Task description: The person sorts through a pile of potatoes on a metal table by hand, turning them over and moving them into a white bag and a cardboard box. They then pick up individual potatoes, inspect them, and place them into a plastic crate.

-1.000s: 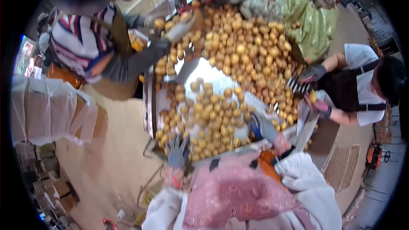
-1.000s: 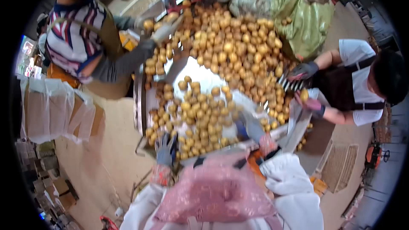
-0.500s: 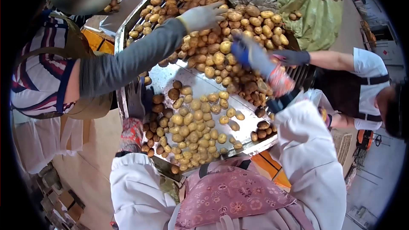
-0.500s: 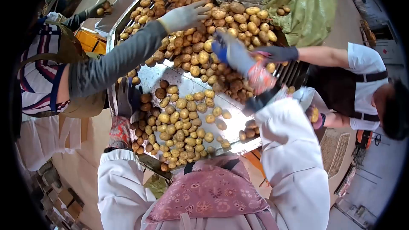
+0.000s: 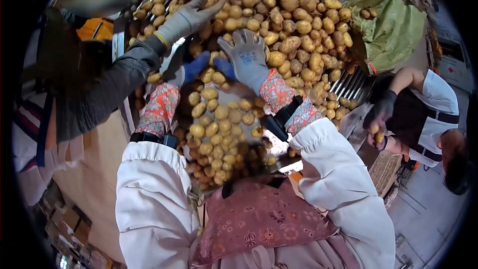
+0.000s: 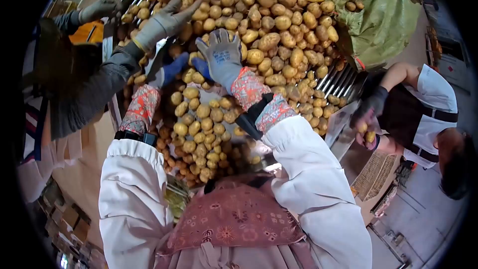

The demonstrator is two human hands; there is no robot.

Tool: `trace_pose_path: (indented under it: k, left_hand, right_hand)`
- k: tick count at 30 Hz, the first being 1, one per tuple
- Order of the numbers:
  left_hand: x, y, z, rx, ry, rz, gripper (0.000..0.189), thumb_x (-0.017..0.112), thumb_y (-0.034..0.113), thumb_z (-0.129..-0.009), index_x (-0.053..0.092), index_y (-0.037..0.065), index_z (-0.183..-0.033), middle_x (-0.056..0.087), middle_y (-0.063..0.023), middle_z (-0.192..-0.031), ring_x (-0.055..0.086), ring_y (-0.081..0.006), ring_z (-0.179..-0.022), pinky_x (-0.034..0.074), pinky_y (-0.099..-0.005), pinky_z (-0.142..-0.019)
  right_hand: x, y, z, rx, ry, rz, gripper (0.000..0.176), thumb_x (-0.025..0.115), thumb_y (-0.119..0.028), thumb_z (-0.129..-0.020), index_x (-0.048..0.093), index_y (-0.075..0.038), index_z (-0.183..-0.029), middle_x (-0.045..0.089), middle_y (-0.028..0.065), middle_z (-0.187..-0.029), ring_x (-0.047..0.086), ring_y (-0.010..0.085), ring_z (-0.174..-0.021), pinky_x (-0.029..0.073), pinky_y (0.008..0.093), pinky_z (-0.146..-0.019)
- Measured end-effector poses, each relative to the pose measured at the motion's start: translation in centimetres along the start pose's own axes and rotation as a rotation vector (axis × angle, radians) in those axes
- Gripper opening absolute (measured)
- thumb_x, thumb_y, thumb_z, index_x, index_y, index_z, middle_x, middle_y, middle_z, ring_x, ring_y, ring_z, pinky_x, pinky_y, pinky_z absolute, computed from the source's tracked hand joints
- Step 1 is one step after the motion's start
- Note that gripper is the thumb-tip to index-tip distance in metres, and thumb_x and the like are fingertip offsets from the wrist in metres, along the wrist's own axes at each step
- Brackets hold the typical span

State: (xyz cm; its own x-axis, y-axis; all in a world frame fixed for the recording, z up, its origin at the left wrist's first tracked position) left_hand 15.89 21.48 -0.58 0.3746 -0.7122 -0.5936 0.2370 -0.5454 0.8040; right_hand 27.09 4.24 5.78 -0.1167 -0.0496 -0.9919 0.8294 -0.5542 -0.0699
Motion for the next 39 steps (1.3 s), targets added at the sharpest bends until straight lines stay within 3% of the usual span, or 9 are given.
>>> trace_pose_path:
  k: [8, 15, 18, 22, 26, 30, 31, 32, 39]
  left_hand:
    - [-3.1, 0.7, 17.9, 0.171, -0.128, -0.377, 0.057, 0.065, 0.023, -0.092, 0.047, 0.005, -0.143, 0.053, -0.0233, -0.134, 0.051, -0.0392, -0.124, 0.04, -0.0442, -0.107]
    - [-0.7, -0.5, 27.9, -0.502, 0.252, 0.295, 0.032, 0.069, 0.017, -0.09, 0.063, -0.001, -0.116, 0.065, -0.0167, -0.11, 0.064, -0.0231, -0.099, 0.051, -0.0347, -0.085]
    - [2.1, 8.8, 27.9, -0.363, 0.146, 0.581, 0.04, 0.065, 0.014, -0.093, 0.056, 0.003, -0.13, 0.062, -0.0164, -0.122, 0.063, -0.0242, -0.106, 0.05, -0.0345, -0.091]
    - [2.9, 14.2, 25.5, 0.115, -0.135, 0.265, 0.046, 0.059, 0.017, -0.094, 0.052, 0.006, -0.138, 0.058, -0.0167, -0.132, 0.054, -0.0364, -0.123, 0.043, -0.0448, -0.104]
    - [2.1, 8.4, 25.1, 0.277, -0.196, -0.344, 0.046, 0.059, 0.023, -0.092, 0.056, 0.004, -0.134, 0.056, -0.0181, -0.135, 0.041, -0.0387, -0.136, 0.036, -0.0503, -0.11]
    - [-0.2, 11.5, 22.1, 0.044, -0.389, -0.332, 0.033, 0.059, 0.026, -0.094, 0.067, 0.002, -0.117, 0.06, -0.0182, -0.13, 0.048, -0.0365, -0.13, 0.039, -0.0475, -0.107]
    - [-0.3, 13.1, 20.4, -0.136, -0.396, -0.21, 0.031, 0.059, 0.026, -0.095, 0.069, 0.002, -0.113, 0.061, -0.0176, -0.129, 0.05, -0.0364, -0.128, 0.04, -0.0463, -0.106]
    - [0.0, 14.4, 18.7, -0.042, -0.365, -0.247, 0.034, 0.058, 0.029, -0.096, 0.066, 0.003, -0.117, 0.062, -0.0172, -0.126, 0.054, -0.0372, -0.123, 0.041, -0.044, -0.105]
    - [10.7, 9.6, 15.3, 0.44, -0.369, -0.54, 0.048, 0.053, 0.039, -0.094, 0.057, 0.008, -0.131, 0.056, -0.0127, -0.136, 0.048, -0.0352, -0.131, 0.038, -0.0484, -0.107]
  right_hand:
    - [3.7, -3.1, 18.2, -0.131, -0.062, -0.061, 0.057, 0.051, -0.045, -0.097, 0.038, -0.034, -0.151, 0.044, 0.0132, -0.15, 0.037, 0.0397, -0.139, 0.03, 0.0581, -0.111]
    - [4.4, 1.1, 30.7, 0.052, -0.096, -0.233, 0.052, 0.062, -0.029, -0.092, 0.052, -0.015, -0.141, 0.044, 0.0196, -0.146, 0.051, 0.0338, -0.126, 0.041, 0.049, -0.104]
    - [1.0, -2.8, 28.8, 0.826, -0.253, -1.651, 0.047, 0.066, -0.015, -0.092, 0.053, -0.006, -0.136, 0.057, 0.0102, -0.128, 0.061, 0.0154, -0.103, 0.051, 0.0294, -0.084]
    - [0.3, -6.2, 28.0, -0.079, 0.235, -1.059, 0.044, 0.068, -0.009, -0.088, 0.055, -0.003, -0.13, 0.06, 0.0098, -0.115, 0.062, 0.0155, -0.09, 0.053, 0.0288, -0.077]
    - [0.0, -2.4, 31.3, 0.245, -0.212, -1.359, 0.031, 0.064, -0.012, -0.089, 0.062, -0.002, -0.119, 0.061, 0.0169, -0.121, 0.064, 0.0285, -0.104, 0.05, 0.0335, -0.091]
    - [4.2, 3.4, 34.5, -0.111, 0.068, -0.751, 0.027, 0.059, -0.019, -0.095, 0.066, -0.001, -0.114, 0.066, 0.011, -0.111, 0.064, 0.0146, -0.093, 0.05, 0.0259, -0.085]
    - [4.5, 3.5, 34.8, 0.296, -0.088, -1.144, 0.028, 0.059, -0.019, -0.095, 0.066, 0.0, -0.114, 0.067, 0.0093, -0.109, 0.064, 0.0139, -0.093, 0.05, 0.0255, -0.085]
    - [4.7, 3.6, 35.0, 0.723, -0.249, -1.512, 0.029, 0.059, -0.019, -0.094, 0.067, 0.001, -0.114, 0.068, 0.0075, -0.107, 0.064, 0.0132, -0.093, 0.05, 0.025, -0.085]
    - [0.8, 5.5, 24.5, 0.553, -0.196, -1.196, 0.036, 0.06, -0.026, -0.093, 0.066, -0.003, -0.121, 0.071, 0.007, -0.087, 0.066, 0.0125, -0.081, 0.053, 0.0271, -0.075]
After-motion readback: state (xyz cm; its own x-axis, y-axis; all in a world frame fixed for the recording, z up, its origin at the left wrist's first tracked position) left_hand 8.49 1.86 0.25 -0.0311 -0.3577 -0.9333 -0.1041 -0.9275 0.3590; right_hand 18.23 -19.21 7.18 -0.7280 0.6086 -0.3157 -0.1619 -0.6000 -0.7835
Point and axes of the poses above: each hand's wrist, its own z-axis away from the middle knuckle, its own x-axis out of the palm, y = z × x, the point moved 1 cm from there along -z, towards the middle knuckle
